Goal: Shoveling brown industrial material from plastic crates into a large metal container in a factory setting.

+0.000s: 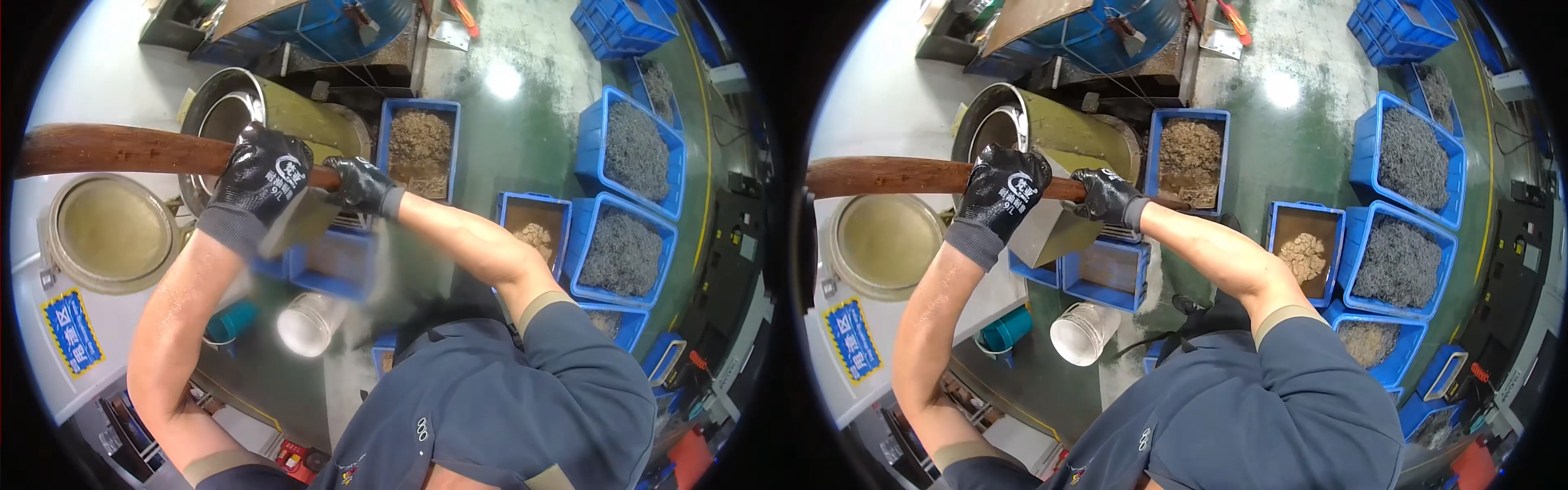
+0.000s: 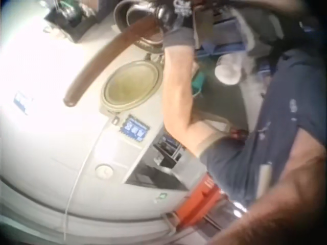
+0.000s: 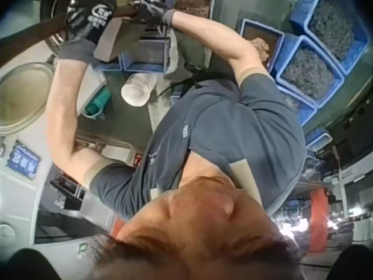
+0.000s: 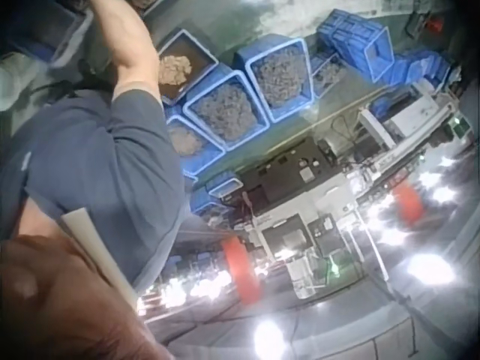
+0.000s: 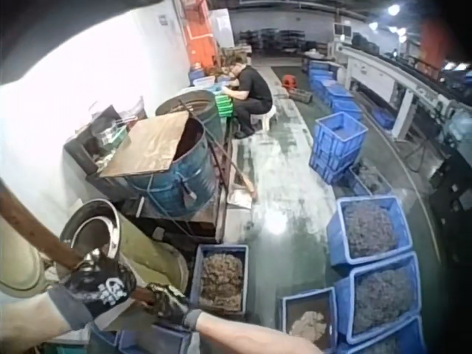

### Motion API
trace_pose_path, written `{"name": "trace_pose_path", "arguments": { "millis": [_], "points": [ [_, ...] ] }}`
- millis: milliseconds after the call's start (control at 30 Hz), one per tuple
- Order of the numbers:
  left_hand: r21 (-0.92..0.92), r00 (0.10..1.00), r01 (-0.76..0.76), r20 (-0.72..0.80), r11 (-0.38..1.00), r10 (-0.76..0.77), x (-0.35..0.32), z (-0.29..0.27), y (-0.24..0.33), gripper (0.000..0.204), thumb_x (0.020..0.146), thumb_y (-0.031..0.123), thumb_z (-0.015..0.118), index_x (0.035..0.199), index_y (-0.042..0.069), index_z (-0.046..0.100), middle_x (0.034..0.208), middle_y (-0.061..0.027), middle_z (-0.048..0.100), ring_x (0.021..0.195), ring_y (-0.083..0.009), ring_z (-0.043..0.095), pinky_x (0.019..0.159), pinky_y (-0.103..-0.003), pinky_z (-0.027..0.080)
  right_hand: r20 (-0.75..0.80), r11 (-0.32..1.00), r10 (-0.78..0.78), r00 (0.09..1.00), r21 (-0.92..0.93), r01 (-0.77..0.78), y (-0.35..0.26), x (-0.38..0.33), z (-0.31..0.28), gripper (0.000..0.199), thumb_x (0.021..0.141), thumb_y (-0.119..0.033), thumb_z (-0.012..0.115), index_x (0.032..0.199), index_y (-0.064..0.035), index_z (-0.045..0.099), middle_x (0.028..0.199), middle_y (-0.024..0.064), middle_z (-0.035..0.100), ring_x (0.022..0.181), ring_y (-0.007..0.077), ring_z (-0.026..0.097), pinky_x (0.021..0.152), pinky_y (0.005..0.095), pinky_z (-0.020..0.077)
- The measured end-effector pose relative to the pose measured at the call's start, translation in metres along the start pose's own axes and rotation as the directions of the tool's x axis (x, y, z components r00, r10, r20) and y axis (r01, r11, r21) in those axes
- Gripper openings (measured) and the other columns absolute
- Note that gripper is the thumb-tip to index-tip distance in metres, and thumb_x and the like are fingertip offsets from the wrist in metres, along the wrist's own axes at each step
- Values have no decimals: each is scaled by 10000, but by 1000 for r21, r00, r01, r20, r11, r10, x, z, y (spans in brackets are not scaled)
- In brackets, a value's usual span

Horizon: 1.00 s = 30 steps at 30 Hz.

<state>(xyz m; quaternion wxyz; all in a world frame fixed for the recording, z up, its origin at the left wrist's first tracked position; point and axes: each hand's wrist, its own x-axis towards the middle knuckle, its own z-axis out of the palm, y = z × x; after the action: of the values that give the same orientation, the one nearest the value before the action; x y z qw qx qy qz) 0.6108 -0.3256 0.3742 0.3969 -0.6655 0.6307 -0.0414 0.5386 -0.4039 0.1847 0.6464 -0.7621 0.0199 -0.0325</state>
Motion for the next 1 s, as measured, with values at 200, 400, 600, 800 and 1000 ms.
{"name": "trace_pose_path", "arguments": {
  "millis": [200,400,600,800,1000],
  "points": [
    [-46,999,26,27,999,-25,21,-45,11,177,835,213,573,924,73,637,845,-98,644,863,-257,633,755,-412,457,-245,993,-118,962,-3,121,60,-21,12,289,687,-135,724,928,-28,606,837,220,643,825,425,603,709,464,487],
    [75,964,137,-241,988,-115,-108,-129,1,317,833,278,665,1075,75,637,967,-107,615,925,-290,585,864,-462,425,-289,971,-214,933,-167,171,39,-73,53,282,698,-107,731,948,-55,613,817,198,642,795,401,621,684,455,488],
    [111,886,259,-423,959,-190,-217,-151,27,300,796,246,714,1042,84,658,894,-88,615,862,-268,596,785,-423,450,-202,970,-229,952,-135,204,37,-115,96,219,706,-66,668,920,-81,622,789,180,630,772,398,612,667,441,490],
    [-491,807,499,-36,714,-589,-298,-127,67,175,822,215,716,870,51,678,664,-144,610,592,-323,600,555,-380,460,-229,911,-318,920,-343,229,72,-140,154,325,623,-74,689,939,-79,610,839,178,637,842,403,608,731,466,494],
    [-754,896,292,2,588,-443,-353,-98,122,108,849,120,663,879,19,687,792,-147,690,667,-290,667,612,-363,506,-24,943,-251,968,-231,239,103,-163,198,332,610,-48,697,934,-104,644,846,141,656,848,350,637,746,449,508]
  ]
}}
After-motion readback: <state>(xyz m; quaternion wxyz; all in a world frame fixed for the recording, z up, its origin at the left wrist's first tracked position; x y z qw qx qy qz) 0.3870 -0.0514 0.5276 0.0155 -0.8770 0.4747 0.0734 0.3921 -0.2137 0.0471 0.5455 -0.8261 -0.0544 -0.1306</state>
